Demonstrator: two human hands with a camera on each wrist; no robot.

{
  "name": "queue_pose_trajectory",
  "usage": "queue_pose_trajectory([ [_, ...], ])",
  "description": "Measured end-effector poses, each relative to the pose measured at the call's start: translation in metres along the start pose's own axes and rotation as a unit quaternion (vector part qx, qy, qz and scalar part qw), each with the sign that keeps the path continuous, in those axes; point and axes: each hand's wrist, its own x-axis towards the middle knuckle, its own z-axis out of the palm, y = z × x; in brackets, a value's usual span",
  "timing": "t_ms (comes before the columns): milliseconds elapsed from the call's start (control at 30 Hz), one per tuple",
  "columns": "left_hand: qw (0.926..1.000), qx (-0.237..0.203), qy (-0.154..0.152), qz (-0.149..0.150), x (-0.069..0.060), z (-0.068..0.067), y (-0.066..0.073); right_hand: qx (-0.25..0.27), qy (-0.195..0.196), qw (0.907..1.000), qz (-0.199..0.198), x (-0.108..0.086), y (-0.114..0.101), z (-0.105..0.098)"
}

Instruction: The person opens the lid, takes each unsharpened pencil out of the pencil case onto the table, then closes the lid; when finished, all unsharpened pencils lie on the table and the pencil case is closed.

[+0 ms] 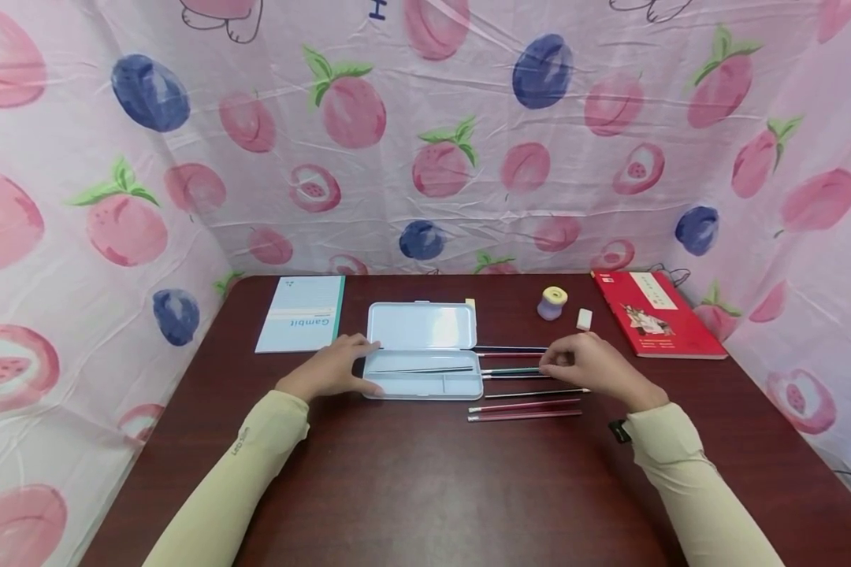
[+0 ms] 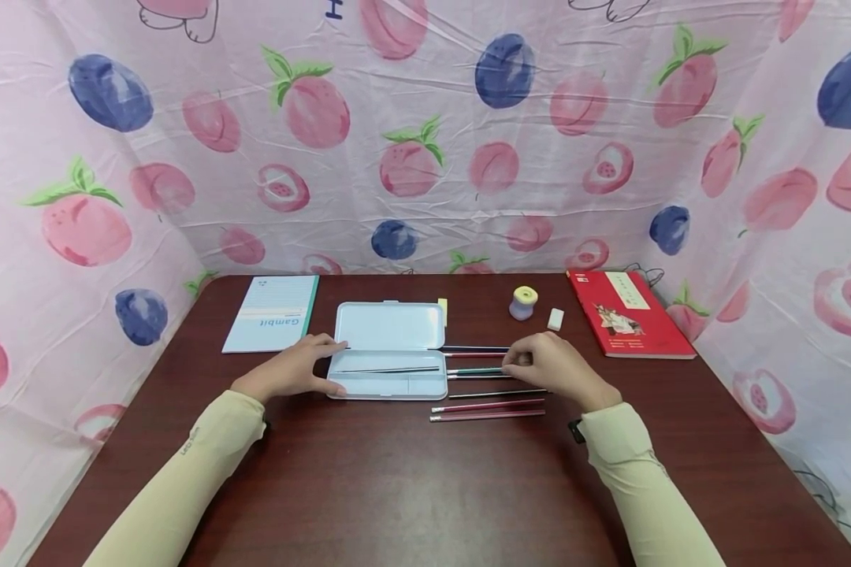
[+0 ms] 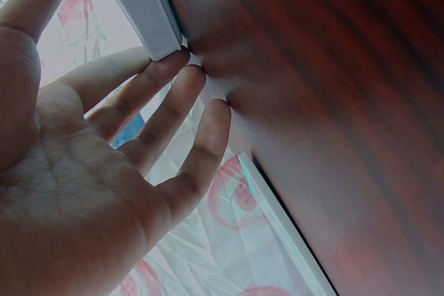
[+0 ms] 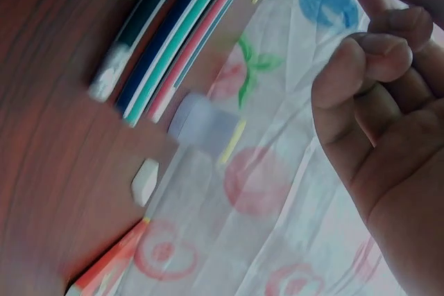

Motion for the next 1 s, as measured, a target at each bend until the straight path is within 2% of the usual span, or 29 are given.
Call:
queue_pose_trajectory([
  [100, 1.0, 0.0, -0.002, -0.003, 0.001, 0.001, 0.0, -0.009, 0.012, 0.9998, -0.016, 0.01, -0.006, 0.006],
  [300, 0.9999, -0.006, -0.004, -0.01, 0.001, 0.0, -0.002, 0.001, 0.02, 0.9996, -0.022, 0.037, -0.021, 0.022],
  [467, 0.9999, -0.008, -0.007, -0.013, 0.001, 0.001, -0.002, 0.008, 0.005, 0.9994, -0.033, 0.058, -0.036, 0.038],
  [700, 0.9999, -0.005, -0.007, -0.011, 0.002, 0.002, -0.003, -0.012, -0.028, 0.9978, -0.059, 0.081, -0.048, 0.055],
  [1000, 0.9999, -0.005, -0.007, -0.01, 0.001, 0.001, -0.003, -0.025, -0.065, 0.9969, -0.037, 0.094, -0.052, 0.063],
])
